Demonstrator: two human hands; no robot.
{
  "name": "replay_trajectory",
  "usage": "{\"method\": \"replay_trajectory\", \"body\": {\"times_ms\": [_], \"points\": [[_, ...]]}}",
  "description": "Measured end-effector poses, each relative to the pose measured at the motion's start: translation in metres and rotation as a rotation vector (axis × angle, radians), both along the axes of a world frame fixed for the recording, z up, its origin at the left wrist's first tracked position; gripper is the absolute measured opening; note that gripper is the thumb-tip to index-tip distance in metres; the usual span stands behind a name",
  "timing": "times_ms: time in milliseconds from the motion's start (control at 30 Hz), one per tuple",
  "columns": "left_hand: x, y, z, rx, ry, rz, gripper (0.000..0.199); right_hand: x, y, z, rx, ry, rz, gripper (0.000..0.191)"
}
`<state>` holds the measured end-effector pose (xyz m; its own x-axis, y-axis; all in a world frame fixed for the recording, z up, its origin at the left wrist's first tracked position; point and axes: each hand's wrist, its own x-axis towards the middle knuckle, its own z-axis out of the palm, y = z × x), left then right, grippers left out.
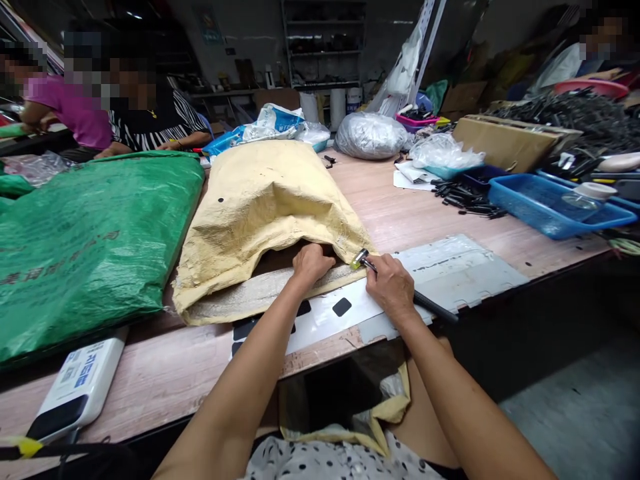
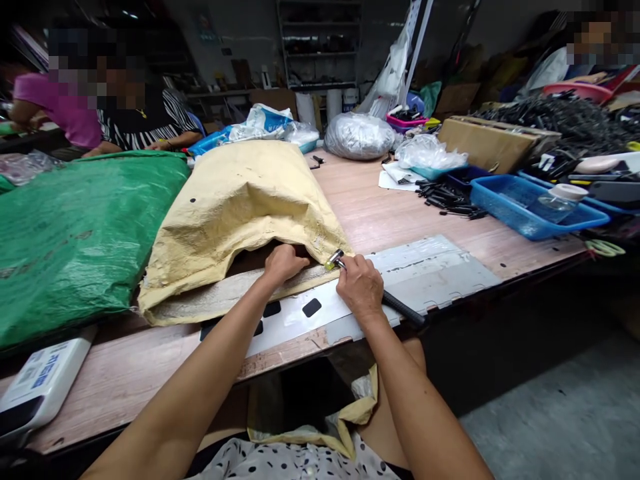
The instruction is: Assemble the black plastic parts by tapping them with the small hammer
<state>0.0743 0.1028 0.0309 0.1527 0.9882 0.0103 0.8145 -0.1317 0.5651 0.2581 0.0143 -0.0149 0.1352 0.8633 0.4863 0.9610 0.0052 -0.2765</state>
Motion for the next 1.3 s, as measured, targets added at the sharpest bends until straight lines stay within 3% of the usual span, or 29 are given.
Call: {"method": "replay_trajectory", "body": {"times_ms": [67, 167, 267, 400, 567, 767, 933, 1067, 1167, 1300], "points": [[-0.019, -0.017, 0.006, 0.006, 0.040, -0.022, 0.013, 0.000, 0.000, 0.000, 0.000, -0.002, -0.003, 0.026], [-0.049, -0.052, 0.009, 0.060, 0.040, -0.162, 0.014, 0.000, 0.000, 0.000, 0.001, -0.005, -0.011, 0.026], [-0.072, -0.087, 0.003, 0.064, -0.003, -0.291, 0.012, -0.001, -0.001, 0.000, -0.001, -0.011, -0.017, 0.026], [-0.080, -0.111, -0.010, 0.078, -0.064, -0.295, 0.009, -0.001, 0.000, 0.001, -0.004, -0.023, -0.024, 0.026], [-0.073, -0.109, -0.021, 0.175, -0.103, -0.272, 0.016, -0.001, 0.000, 0.001, -0.013, -0.032, -0.030, 0.026], [-0.074, -0.105, -0.033, 0.219, -0.235, -0.232, 0.010, 0.001, 0.002, -0.002, -0.005, -0.038, -0.016, 0.025], [-0.074, -0.106, -0.036, 0.266, -0.253, -0.184, 0.016, -0.001, -0.007, 0.012, 0.084, -0.014, 0.056, 0.028], [-0.072, -0.105, -0.033, 0.229, -0.272, -0.169, 0.016, -0.018, -0.029, 0.036, 0.205, 0.218, 0.268, 0.027], [-0.072, -0.105, -0.031, 0.215, -0.291, -0.159, 0.016, -0.038, -0.047, 0.046, 0.128, 0.399, 0.482, 0.024], [-0.072, -0.106, -0.032, 0.205, -0.329, -0.164, 0.017, -0.058, -0.061, 0.043, 0.035, 0.425, 0.563, 0.026]]}}
